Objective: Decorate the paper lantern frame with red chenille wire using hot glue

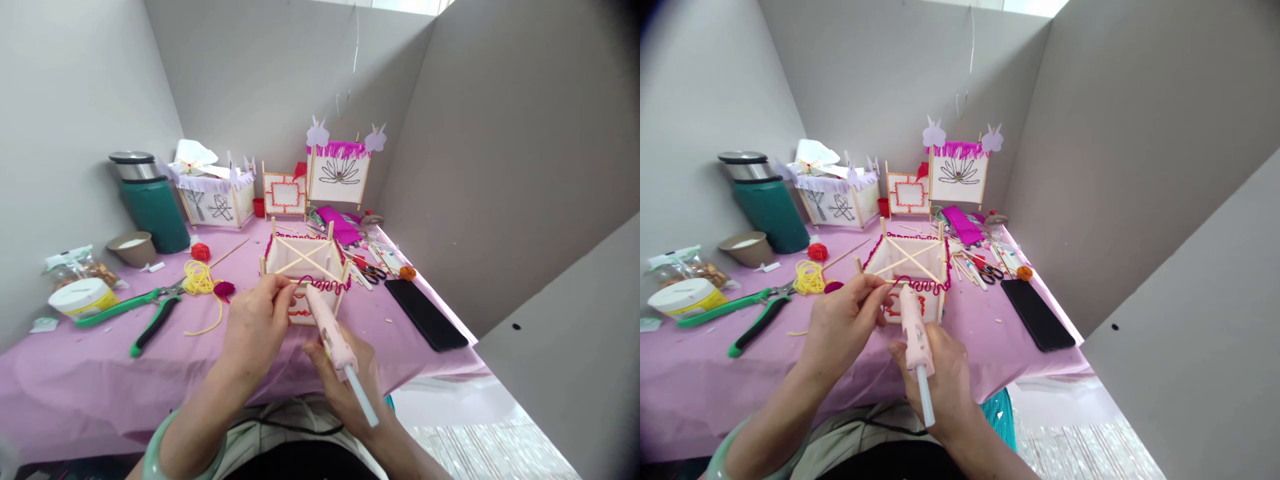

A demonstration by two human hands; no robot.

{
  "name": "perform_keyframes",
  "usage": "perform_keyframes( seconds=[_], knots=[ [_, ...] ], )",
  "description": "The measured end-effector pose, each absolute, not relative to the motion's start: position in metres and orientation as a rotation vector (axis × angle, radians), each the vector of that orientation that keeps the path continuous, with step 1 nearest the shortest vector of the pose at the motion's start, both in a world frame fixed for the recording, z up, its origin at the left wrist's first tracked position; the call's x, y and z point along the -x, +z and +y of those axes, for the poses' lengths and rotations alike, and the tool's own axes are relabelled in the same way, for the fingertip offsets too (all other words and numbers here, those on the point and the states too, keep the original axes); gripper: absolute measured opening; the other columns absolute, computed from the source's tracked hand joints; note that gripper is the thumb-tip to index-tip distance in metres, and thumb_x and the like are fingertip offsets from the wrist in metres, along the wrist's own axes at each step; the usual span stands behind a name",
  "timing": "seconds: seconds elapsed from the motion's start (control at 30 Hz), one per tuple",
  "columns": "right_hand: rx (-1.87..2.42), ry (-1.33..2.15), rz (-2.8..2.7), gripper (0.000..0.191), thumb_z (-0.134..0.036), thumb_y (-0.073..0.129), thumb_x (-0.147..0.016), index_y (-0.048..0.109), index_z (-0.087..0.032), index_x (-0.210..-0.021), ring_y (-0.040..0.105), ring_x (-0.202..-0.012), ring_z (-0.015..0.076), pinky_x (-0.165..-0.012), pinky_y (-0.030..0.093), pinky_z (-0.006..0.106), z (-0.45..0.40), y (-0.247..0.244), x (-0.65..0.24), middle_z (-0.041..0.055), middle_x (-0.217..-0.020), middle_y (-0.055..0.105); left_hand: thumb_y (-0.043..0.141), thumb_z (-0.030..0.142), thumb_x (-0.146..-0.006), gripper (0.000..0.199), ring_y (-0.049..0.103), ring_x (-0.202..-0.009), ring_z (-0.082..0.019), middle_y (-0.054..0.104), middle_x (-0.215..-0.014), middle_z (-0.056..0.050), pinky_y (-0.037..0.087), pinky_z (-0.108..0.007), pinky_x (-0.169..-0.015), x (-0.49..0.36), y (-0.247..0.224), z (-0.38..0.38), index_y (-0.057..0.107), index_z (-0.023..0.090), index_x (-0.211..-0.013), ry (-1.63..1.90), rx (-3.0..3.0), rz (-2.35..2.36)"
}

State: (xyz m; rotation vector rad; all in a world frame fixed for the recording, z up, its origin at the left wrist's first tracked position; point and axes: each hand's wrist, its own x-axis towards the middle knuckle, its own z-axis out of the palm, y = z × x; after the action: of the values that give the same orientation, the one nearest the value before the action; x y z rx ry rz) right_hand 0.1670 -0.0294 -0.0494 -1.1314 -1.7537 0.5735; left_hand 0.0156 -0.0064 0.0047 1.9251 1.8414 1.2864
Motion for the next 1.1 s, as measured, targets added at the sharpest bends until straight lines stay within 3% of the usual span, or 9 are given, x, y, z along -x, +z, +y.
perform_keyframes(
  seconds=[0.17,0.3,0.43,0.83,1.1],
  knots=[
    [1.155,0.554,-1.749,0.038,-0.046,0.058,-0.086,0.062,-0.015,-0.107,0.061,-0.059,0.0186,-0.052,0.048,0.028,-0.031,-0.049,-0.168,0.0032,-0.07,0.065,0.05,0.031,-0.09,0.017,0.065,-0.063,-0.016,0.07,-0.074,-0.002,0.046,-0.027,-0.059,-0.017,0.004,-0.006,0.061,0.019,-0.087,1.296,-1.912,1.821],
    [1.115,0.537,-1.746,0.027,-0.041,0.057,-0.088,0.063,-0.017,-0.097,0.066,-0.069,0.0207,-0.06,0.051,0.029,-0.03,-0.048,-0.167,0.0058,-0.079,0.069,0.051,0.03,-0.09,0.015,0.066,-0.065,-0.016,0.07,-0.073,-0.001,0.046,-0.026,-0.06,-0.017,0.004,-0.006,0.061,0.019,-0.086,1.307,-1.916,1.804],
    [1.1,0.512,-1.762,0.024,-0.041,0.056,-0.088,0.061,-0.017,-0.089,0.063,-0.063,0.0193,-0.057,0.049,0.028,-0.028,-0.048,-0.163,0.0046,-0.073,0.066,0.051,0.03,-0.09,0.015,0.067,-0.067,-0.016,0.07,-0.072,0.0,0.046,-0.026,-0.06,-0.016,0.004,-0.007,0.061,0.02,-0.086,1.323,-1.916,1.802],
    [1.072,0.535,-1.811,0.031,-0.041,0.054,-0.089,0.063,-0.016,-0.105,0.065,-0.07,0.0213,-0.07,0.053,0.032,-0.027,-0.051,-0.158,0.0062,-0.077,0.067,0.05,0.03,-0.09,0.016,0.065,-0.062,-0.015,0.07,-0.072,0.0,0.045,-0.025,-0.057,-0.017,0.004,-0.008,0.062,0.02,-0.085,1.31,-1.91,1.819],
    [1.103,0.515,-1.784,0.031,-0.042,0.057,-0.088,0.063,-0.015,-0.101,0.064,-0.066,0.0201,-0.058,0.052,0.029,-0.032,-0.052,-0.165,0.0063,-0.078,0.067,0.05,0.029,-0.09,0.016,0.066,-0.063,-0.015,0.07,-0.072,-0.001,0.046,-0.024,-0.057,-0.017,0.003,-0.008,0.062,0.019,-0.087,1.314,-1.938,1.786]
  ],
)
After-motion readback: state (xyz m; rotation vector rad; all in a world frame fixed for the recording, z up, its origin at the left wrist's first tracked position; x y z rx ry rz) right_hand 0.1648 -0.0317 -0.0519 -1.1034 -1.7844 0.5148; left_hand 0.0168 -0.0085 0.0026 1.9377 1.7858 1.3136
